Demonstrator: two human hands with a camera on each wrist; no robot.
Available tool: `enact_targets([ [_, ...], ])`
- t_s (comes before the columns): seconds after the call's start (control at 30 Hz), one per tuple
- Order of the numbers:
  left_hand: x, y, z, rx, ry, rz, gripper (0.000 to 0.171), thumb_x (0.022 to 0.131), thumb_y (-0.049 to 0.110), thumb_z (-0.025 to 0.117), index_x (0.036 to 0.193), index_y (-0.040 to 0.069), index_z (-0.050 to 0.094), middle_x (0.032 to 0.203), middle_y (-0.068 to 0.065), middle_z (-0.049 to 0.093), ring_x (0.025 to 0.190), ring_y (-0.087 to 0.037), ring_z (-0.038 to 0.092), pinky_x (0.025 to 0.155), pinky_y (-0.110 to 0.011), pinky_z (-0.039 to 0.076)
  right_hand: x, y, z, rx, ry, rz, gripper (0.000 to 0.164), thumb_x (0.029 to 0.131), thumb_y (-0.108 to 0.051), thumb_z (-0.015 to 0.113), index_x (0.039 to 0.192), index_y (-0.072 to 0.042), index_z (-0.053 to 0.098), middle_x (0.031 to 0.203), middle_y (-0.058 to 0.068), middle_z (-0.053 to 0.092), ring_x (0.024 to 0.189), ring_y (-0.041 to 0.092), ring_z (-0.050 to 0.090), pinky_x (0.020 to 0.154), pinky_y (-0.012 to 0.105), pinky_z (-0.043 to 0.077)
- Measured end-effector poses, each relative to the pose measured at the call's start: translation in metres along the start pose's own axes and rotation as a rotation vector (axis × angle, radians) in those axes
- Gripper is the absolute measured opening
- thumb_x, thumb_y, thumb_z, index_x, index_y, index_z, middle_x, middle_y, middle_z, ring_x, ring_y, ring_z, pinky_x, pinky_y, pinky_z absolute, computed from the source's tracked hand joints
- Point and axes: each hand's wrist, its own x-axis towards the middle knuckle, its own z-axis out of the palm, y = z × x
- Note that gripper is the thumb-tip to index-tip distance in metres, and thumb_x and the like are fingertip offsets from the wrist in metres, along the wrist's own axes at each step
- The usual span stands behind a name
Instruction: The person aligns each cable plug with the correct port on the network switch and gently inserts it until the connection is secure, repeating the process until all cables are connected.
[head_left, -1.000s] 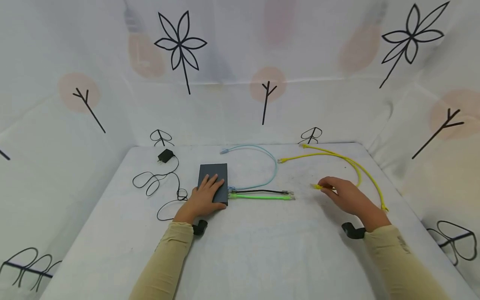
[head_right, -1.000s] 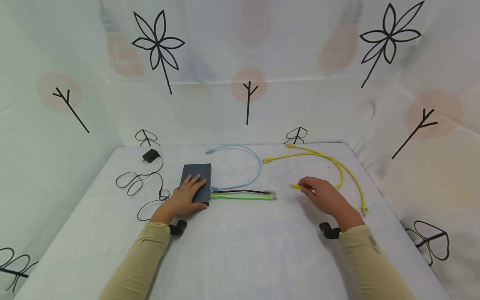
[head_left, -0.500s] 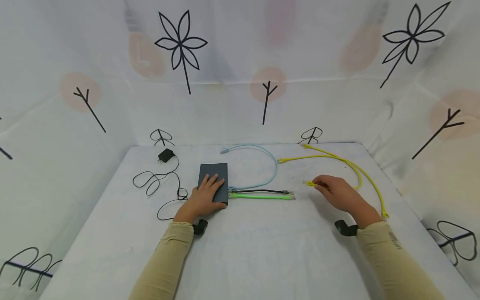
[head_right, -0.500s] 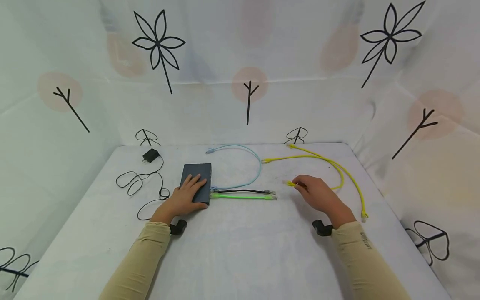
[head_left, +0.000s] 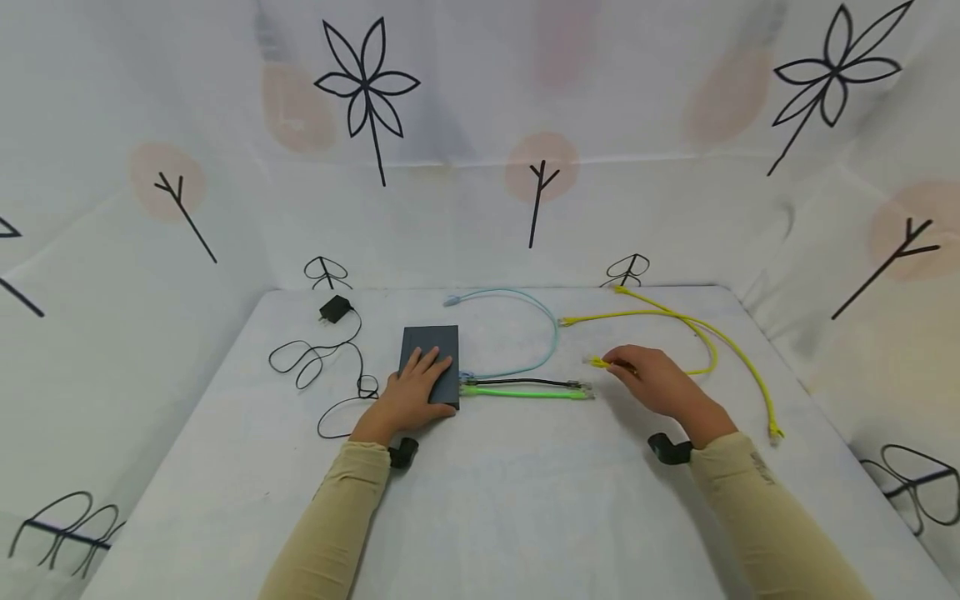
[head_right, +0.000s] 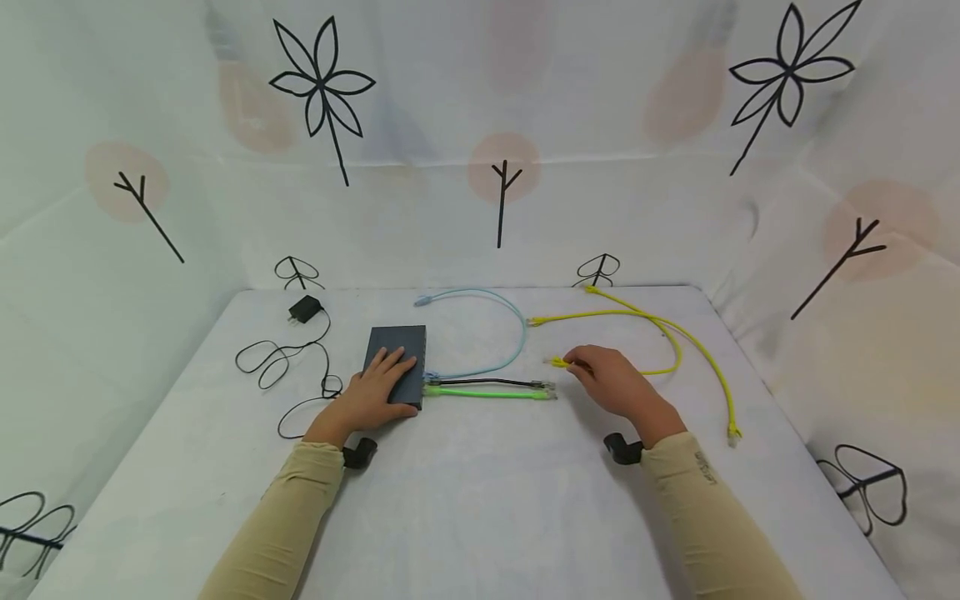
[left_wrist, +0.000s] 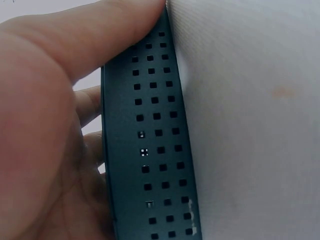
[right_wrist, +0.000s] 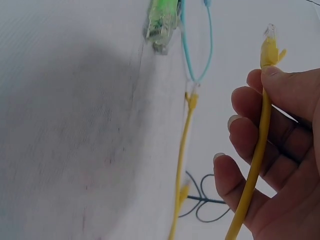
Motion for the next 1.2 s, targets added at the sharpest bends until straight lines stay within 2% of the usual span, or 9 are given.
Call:
enact_targets([
  [0.5, 0.001, 0.000, 0.001, 0.000, -0.004, -0.004, 0.086, 0.087, 0.053, 0.066, 0.156, 0.024, 0.023, 0.165, -0.004, 0.010, 0.152, -0.033, 0.000, 0.109, -0.069, 0.023, 0.013, -0.012, 0.010, -0.007, -0.056, 0.047, 0.022, 0.099, -0.014, 0.056, 0.116, -0.003, 0.065, 0.108, 0.011, 0.068, 0.092, 0.022, 0.061, 0.081, 0.043, 0.051],
  [0.73, 0.002, -0.001, 0.001, 0.006, -0.009, -0.008, 0.086, 0.088, 0.053, 0.065, 0.156, 0.025, 0.022, 0.165, -0.003, 0.008, 0.152, -0.032, -0.001, 0.109, -0.069, 0.022, 0.018, -0.015, 0.010, 0.011, -0.054, 0.003, 0.020, 0.097, -0.016, 0.059, 0.114, -0.008, 0.067, 0.101, 0.005, 0.068, 0.086, 0.018, 0.058, 0.076, 0.037, 0.050],
  [0.93, 0.002, 0.000, 0.001, 0.008, -0.011, -0.010, 0.086, 0.087, 0.053, 0.065, 0.156, 0.025, 0.022, 0.165, -0.003, 0.008, 0.152, -0.033, -0.001, 0.109, -0.068, 0.022, 0.023, -0.023, 0.010, -0.006, -0.068, -0.013, 0.024, 0.094, -0.022, 0.063, 0.113, -0.008, 0.068, 0.094, 0.002, 0.065, 0.085, 0.016, 0.058, 0.074, 0.035, 0.048],
  [1.07, 0.002, 0.000, 0.001, 0.010, -0.005, -0.011, 0.086, 0.087, 0.053, 0.066, 0.156, 0.025, 0.022, 0.165, -0.003, 0.009, 0.152, -0.033, 0.000, 0.109, -0.069, 0.023, 0.028, -0.026, 0.012, 0.000, -0.052, -0.044, 0.025, 0.096, -0.027, 0.062, 0.112, -0.010, 0.070, 0.091, 0.000, 0.063, 0.081, 0.014, 0.055, 0.072, 0.032, 0.046],
  [1.2, 0.002, -0.001, 0.001, 0.005, 0.002, -0.008, 0.086, 0.087, 0.053, 0.066, 0.156, 0.025, 0.022, 0.165, -0.004, 0.009, 0.152, -0.033, 0.000, 0.109, -0.069, 0.022, 0.033, -0.029, 0.014, 0.007, -0.044, -0.066, 0.023, 0.097, -0.025, 0.060, 0.111, -0.011, 0.071, 0.090, -0.001, 0.063, 0.079, 0.013, 0.053, 0.071, 0.031, 0.045],
])
